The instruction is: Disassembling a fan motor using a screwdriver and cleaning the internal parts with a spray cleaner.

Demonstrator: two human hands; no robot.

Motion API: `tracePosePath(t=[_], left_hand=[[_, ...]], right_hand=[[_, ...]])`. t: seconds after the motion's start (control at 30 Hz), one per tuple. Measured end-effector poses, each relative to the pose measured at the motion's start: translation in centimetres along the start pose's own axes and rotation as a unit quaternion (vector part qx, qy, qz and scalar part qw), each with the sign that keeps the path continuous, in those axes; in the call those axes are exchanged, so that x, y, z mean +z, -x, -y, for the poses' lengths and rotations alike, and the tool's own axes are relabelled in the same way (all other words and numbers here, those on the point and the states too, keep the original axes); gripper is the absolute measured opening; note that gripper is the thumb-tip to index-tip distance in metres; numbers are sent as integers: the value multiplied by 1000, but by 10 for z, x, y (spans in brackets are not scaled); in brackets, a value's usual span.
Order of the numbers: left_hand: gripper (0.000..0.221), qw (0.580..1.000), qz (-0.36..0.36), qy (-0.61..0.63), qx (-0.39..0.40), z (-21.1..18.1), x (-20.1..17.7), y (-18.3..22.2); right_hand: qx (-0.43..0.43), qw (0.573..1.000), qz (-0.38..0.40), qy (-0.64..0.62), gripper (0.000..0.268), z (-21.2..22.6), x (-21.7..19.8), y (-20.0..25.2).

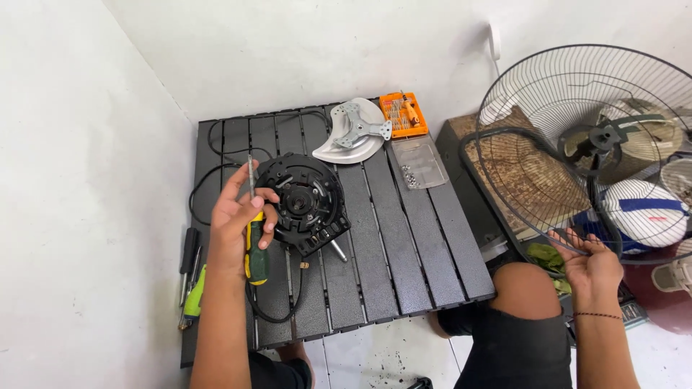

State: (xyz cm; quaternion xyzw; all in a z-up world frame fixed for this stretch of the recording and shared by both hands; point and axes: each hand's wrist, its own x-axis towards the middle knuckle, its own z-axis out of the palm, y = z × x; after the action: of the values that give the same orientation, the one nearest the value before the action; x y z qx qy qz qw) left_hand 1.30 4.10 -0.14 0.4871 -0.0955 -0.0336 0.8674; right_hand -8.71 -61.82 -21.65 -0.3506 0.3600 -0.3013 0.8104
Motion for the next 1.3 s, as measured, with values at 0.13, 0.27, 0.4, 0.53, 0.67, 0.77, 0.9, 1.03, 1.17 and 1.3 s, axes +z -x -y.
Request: tracePosePath(t=[0.13, 0.27, 0.4, 0.53, 0.67, 0.77, 0.9, 1.03, 1.17, 1.3], left_hand=[[65, 1000, 0, -22, -4, 1, -1, -1], [65, 1000, 5, -23, 6, 0, 0, -1], [64, 999, 26, -18, 7, 4, -4, -3], [64, 999, 5, -32, -4, 3, 0, -2], [64, 999, -2, -35, -9, 3, 2, -3], [64, 1000, 9, -15, -6, 5, -2, -3], [65, 1000, -1, -27, -10, 5, -1, -3], [63, 999, -17, -36, -22, 3, 2, -1], [64, 998, -27, -51, -31, 0, 6, 0], [64, 998, -20, -44, -30, -1, 6, 1]], right_hand=[[16, 1000, 10, -17, 19, -13, -8, -19], [34, 996, -16, -75, 24, -21, -5, -23], [28, 994, 49, -94, 56, -44, -41, -82], [53, 994, -31, -90, 59, -35, -12, -41], [60, 996, -42, -55, 51, -33, -8, -32], [80, 995, -36, -53, 49, -31, -9, -30], [95, 995, 13, -1, 29, -41, -42, -75], [149, 989, -2, -1, 45, -40, -42, -90], [165, 986, -17, -1, 50, -40, -44, -98], [152, 988, -31, -10, 19, -26, -25, -63]])
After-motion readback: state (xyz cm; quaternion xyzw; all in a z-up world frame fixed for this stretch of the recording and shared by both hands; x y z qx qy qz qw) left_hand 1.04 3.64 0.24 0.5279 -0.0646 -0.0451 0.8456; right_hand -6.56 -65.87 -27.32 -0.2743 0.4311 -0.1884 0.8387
